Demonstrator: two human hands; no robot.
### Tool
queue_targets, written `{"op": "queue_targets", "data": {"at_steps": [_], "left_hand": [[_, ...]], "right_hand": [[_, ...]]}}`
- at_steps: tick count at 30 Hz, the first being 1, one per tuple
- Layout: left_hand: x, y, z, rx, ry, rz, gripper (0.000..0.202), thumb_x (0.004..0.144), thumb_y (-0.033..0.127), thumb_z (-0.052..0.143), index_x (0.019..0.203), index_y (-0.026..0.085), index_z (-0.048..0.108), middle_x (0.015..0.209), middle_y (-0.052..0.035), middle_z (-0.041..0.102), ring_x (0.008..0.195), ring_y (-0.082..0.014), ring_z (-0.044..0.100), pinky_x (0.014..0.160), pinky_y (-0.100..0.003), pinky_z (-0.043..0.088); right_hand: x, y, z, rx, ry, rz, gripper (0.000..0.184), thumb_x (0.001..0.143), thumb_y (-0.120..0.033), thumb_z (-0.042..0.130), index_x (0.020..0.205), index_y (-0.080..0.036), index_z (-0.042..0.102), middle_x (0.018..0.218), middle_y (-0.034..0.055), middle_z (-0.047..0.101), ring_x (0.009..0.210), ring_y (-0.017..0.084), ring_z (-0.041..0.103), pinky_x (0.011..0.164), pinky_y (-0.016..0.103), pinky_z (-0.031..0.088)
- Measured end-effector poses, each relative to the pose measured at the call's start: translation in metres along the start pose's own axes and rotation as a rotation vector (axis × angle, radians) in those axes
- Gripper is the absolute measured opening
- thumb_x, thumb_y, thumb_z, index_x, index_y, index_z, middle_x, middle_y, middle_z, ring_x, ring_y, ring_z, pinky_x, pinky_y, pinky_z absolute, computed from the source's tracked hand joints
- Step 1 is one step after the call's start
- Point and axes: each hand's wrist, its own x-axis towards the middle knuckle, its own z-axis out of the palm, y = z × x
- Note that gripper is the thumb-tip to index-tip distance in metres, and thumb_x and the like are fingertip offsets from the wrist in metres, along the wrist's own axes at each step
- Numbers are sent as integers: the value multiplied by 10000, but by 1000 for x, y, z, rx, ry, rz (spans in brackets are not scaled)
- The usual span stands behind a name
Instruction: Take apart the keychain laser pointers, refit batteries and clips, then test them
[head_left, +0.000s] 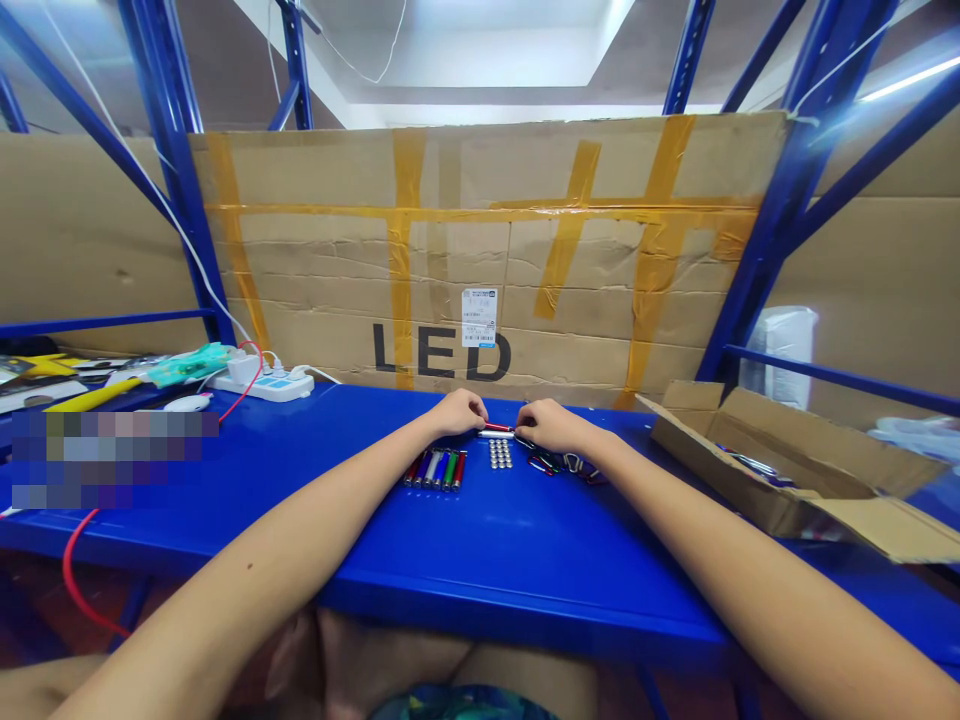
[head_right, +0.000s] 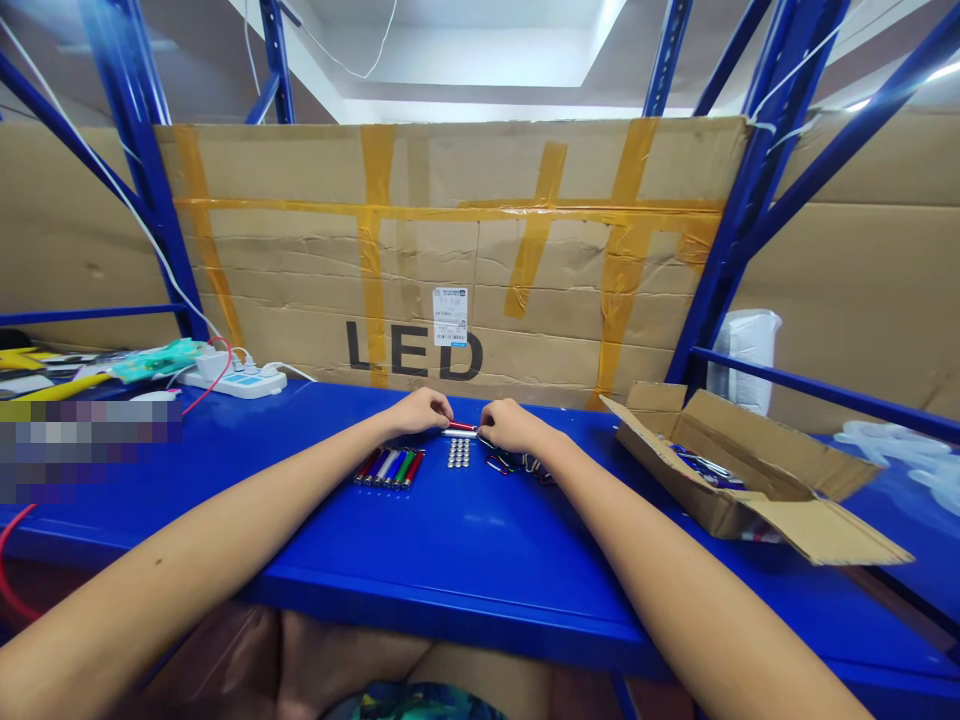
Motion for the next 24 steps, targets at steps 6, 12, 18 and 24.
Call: {"op": "queue_targets", "data": {"at_steps": [6,12,18,24], "left_hand": [[-2,3,0,-9,-11,-18,112,631,121,642,727,143,694,712,-30,690,679,-148,604,651,-258,451],[-8,11,-2,-27,-113,30,217,668,223,655,850,139,737,814,-50,720,768,-166,624,699,-258,459],[-12,18,-3,22,-155,55,294,651,226,668,917,137,759,844,-54,732,757,-165,613,698,-262,456],[-13,17,-2,8,-148,39,294,644,199,656,911,133,760,839,-56,734,741,-167,610,698,-273,450]], "right_hand": [[-2,-1,-2,28,-46,11,163,793,-286,609,836,-173,719,864,70,736,729,181,637,615,253,416],[-3,3,-2,33,-73,7,153,759,-256,634,856,-182,725,898,64,737,754,183,647,634,249,432],[-3,0,-4,21,-75,39,144,769,-234,638,856,-173,736,882,75,739,758,188,651,631,246,434],[-3,1,-3,25,-61,59,143,777,-274,644,827,-170,729,844,73,734,725,184,643,606,253,422]]}}
